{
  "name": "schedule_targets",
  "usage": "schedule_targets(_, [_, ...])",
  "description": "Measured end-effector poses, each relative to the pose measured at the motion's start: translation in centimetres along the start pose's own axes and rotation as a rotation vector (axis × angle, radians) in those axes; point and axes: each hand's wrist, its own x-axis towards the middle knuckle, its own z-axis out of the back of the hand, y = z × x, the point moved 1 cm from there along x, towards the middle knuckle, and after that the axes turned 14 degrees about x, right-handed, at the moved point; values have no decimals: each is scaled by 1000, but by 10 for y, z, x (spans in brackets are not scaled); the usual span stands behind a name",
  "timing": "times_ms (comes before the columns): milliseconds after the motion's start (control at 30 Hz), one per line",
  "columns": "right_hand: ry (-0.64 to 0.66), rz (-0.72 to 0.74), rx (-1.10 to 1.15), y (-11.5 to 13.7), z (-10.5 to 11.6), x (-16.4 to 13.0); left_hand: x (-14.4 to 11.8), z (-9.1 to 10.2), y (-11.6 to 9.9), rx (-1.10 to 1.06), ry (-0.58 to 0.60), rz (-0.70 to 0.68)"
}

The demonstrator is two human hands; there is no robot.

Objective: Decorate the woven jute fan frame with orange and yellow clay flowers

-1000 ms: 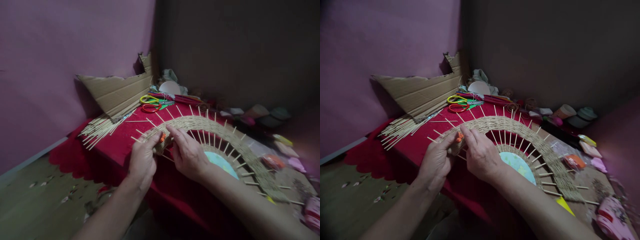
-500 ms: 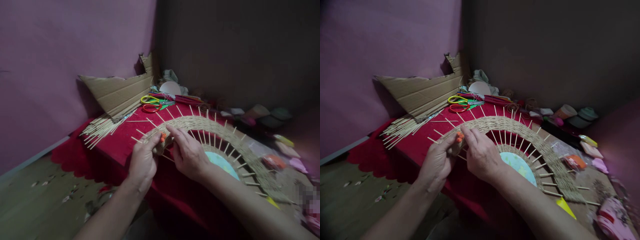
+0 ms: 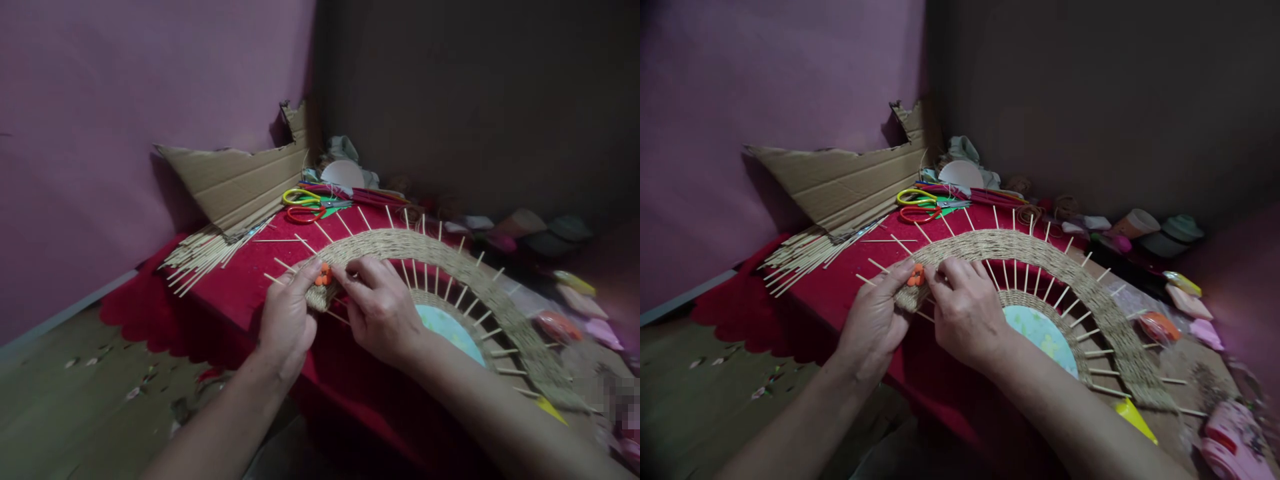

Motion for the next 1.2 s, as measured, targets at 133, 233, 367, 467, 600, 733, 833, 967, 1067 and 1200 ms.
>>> schedule_targets(133, [-23, -86, 155, -4, 2, -1, 1, 1, 1, -7, -11, 7])
schedule_targets(233, [-11, -162, 280, -6, 3, -1, 1, 3, 2, -18, -17, 16])
schedule_targets(367, [-5, -230, 364, -7, 6, 1, 0, 4, 2, -14, -9, 22])
schedule_targets(467, [-26, -258, 403, -7, 8, 2, -1, 4, 2, -14, -33, 28])
schedule_targets(600, [-5, -307, 422, -6, 11, 7, -1, 4, 2, -4, -59, 31])
schedule_targets(733, [53, -276, 368, -6, 11, 13, -2, 5, 2, 3, -62, 22])
schedule_targets(833, [103, -228, 311, -7, 8, 15, -2, 6, 3, -5, -60, 35])
schedule_targets(967, [98, -167, 282, -8, 4, 14, -2, 5, 3, -15, -42, 48])
schedule_targets(1067, [88, -155, 267, -7, 4, 12, -2, 5, 3, -10, -31, 50])
schedule_targets(1200, [80, -154, 253, -6, 5, 12, -3, 6, 3, 0, -29, 40])
